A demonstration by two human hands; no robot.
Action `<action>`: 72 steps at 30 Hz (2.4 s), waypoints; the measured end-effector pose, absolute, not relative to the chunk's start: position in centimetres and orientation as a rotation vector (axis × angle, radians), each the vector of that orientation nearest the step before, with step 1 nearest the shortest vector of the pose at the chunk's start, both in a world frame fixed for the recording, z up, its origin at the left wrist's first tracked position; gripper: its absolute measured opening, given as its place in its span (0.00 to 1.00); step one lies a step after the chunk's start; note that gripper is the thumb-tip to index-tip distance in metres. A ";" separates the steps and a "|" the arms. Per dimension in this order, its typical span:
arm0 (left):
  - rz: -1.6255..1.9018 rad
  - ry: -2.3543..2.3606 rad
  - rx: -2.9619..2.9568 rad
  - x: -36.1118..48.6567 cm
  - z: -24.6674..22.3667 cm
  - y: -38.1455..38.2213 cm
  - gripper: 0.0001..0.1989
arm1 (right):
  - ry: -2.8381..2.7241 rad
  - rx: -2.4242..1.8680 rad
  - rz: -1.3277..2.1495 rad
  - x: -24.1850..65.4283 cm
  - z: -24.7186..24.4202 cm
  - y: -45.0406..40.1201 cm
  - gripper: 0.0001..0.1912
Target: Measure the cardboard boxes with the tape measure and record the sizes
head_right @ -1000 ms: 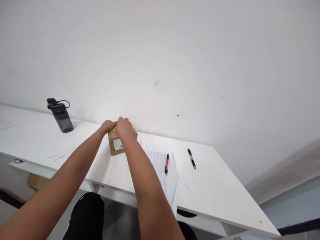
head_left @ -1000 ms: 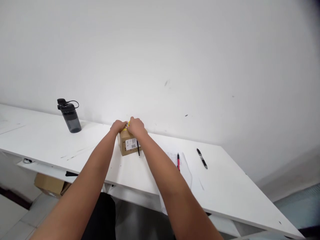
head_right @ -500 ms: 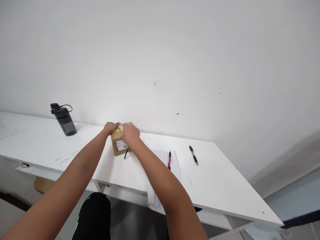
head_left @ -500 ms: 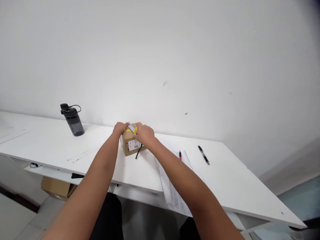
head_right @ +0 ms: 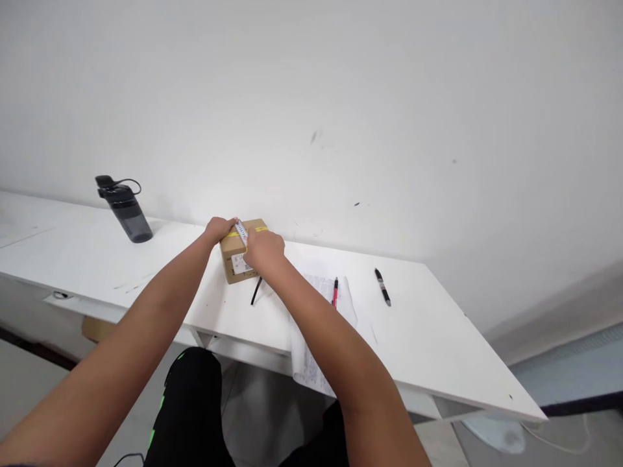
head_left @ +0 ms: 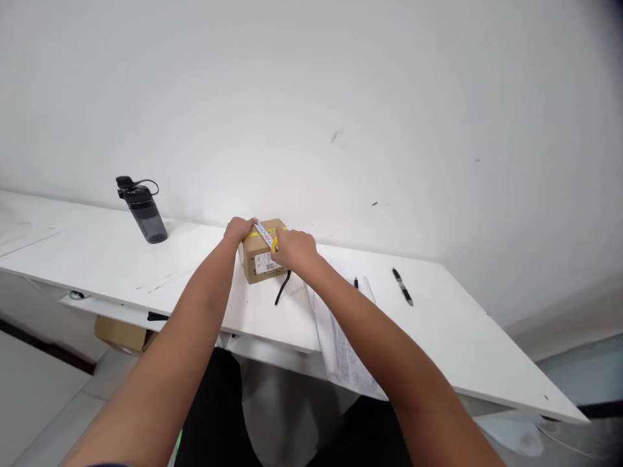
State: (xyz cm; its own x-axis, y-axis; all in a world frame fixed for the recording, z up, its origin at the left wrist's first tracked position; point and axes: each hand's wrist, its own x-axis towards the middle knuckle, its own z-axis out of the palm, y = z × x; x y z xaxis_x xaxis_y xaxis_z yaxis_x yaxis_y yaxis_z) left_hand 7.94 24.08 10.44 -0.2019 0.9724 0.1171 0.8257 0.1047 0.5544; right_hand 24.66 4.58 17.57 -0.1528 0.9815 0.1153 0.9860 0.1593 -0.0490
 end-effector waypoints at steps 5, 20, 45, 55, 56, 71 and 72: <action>0.716 2.094 1.832 8.3 10.8 23.8 0.28 | -2.280 -1.969 -0.032 24.4 16.8 4.8 0.19; 0.720 2.109 1.801 8.4 11.3 22.9 0.25 | -2.029 -1.976 0.110 24.5 17.5 9.0 0.20; 0.826 2.079 1.760 8.9 10.8 21.9 0.25 | -2.019 -1.862 -0.134 21.1 15.0 14.7 0.18; 0.826 2.092 1.695 9.2 11.3 21.3 0.24 | -1.875 -1.793 -0.217 21.0 13.1 13.2 0.19; 0.826 2.092 1.694 9.2 11.3 21.2 0.24 | -1.860 -1.781 -0.226 21.0 12.9 13.0 0.20; 0.833 2.071 1.771 8.9 11.8 21.7 0.39 | -1.930 -1.799 -0.105 21.4 14.4 12.9 0.20; 0.822 2.069 1.780 9.0 12.0 21.7 0.42 | -1.956 -1.798 -0.071 21.4 14.8 13.1 0.19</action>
